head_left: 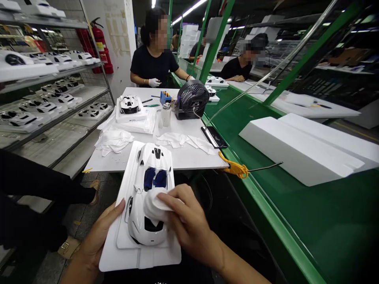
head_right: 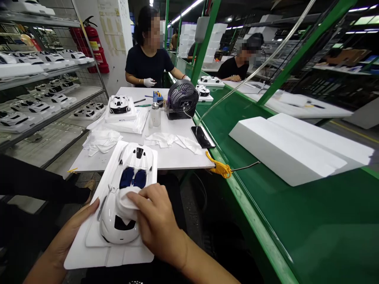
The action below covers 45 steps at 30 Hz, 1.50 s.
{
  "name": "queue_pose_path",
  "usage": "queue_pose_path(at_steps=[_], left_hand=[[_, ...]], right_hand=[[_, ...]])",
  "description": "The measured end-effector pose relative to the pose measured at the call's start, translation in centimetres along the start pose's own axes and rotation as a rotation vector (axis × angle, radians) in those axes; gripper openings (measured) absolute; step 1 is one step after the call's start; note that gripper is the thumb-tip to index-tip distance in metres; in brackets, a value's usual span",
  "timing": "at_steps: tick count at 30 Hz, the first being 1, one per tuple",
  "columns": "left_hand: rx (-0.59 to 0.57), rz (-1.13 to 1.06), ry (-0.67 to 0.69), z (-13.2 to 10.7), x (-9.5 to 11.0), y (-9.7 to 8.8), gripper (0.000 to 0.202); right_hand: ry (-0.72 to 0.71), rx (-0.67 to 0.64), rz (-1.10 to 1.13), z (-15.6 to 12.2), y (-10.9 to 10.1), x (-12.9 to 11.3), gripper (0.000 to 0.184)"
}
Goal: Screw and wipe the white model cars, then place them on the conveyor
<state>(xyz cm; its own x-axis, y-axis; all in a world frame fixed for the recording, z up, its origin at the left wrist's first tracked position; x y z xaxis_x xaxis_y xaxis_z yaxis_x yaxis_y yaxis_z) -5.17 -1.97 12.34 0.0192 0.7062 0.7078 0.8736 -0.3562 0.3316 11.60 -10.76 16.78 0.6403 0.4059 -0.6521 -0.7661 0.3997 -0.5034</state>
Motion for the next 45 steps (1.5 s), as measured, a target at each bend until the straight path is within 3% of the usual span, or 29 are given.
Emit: queue_pose_path(at_steps=[3,5,10,12,16,19,26,31,34,40,45], left_hand=[[-0.020,-0.033,0.003,0.0,-0.1,0.2,0.053],[-0.024,-0.071,-0.002,0.2,-0.2,0.0,0.054],[0.032,-0.104,-0.125,0.6,-1.0,-0.6,0.059],[0.056,-0.107,-0.145,0.6,-1.1,-0.5,0.058],[0.169,-0.055,-0.121,0.3,-1.3,-0.3,0.054],[0.176,-0.067,-0.132,0.4,-1.7,-0.3,0.052],[0.135,-0.072,-0.095,1.7,-3.2,-1.7,0.056],[0.148,-0.056,-0.040,1.5,-3.0,-1.5,0.056],[0.177,-0.048,-0.059,1.1,-2.9,-0.9,0.059],[0.131,-0.100,-0.094,0.7,-3.2,-0.3,0.060],[0.073,-0.118,-0.181,0.3,-3.1,-0.2,0.061]], right_hand=[[-0.028,-0.092,-0.336,0.6,2.5,-1.1,0.036],[-0.109,-0.159,-0.427,-0.6,3.4,-1.7,0.039],[-0.289,-0.238,-0.229,-4.6,2.2,-1.9,0.026],[-0.247,-0.191,-0.111,-4.9,1.1,-0.8,0.024],[0.013,0.099,0.054,-3.9,-0.4,2.9,0.039],[0.095,0.110,0.023,-3.7,0.3,4.1,0.041],[-0.208,-0.212,-0.147,-5.2,1.2,0.2,0.032],[0.001,-0.093,-0.243,-3.2,0.0,1.8,0.035],[0.070,-0.096,-0.331,-2.0,-0.2,2.4,0.034],[-0.030,-0.244,-0.455,-2.4,0.0,0.1,0.038],[-0.190,-0.291,-0.369,-3.5,0.8,-1.8,0.039]])
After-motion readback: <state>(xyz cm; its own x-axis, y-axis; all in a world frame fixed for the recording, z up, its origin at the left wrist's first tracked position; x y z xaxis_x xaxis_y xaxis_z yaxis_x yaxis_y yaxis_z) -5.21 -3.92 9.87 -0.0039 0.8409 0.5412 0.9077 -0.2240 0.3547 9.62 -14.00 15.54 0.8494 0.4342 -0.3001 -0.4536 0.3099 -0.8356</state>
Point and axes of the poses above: each hand's wrist, its own z-axis towards the middle knuckle, its own y-axis out of the palm, x = y × z, the point moved 3 cm from there along z, towards the middle knuckle, and after that the axes turned 8 degrees about z, right-handed, at the moved point
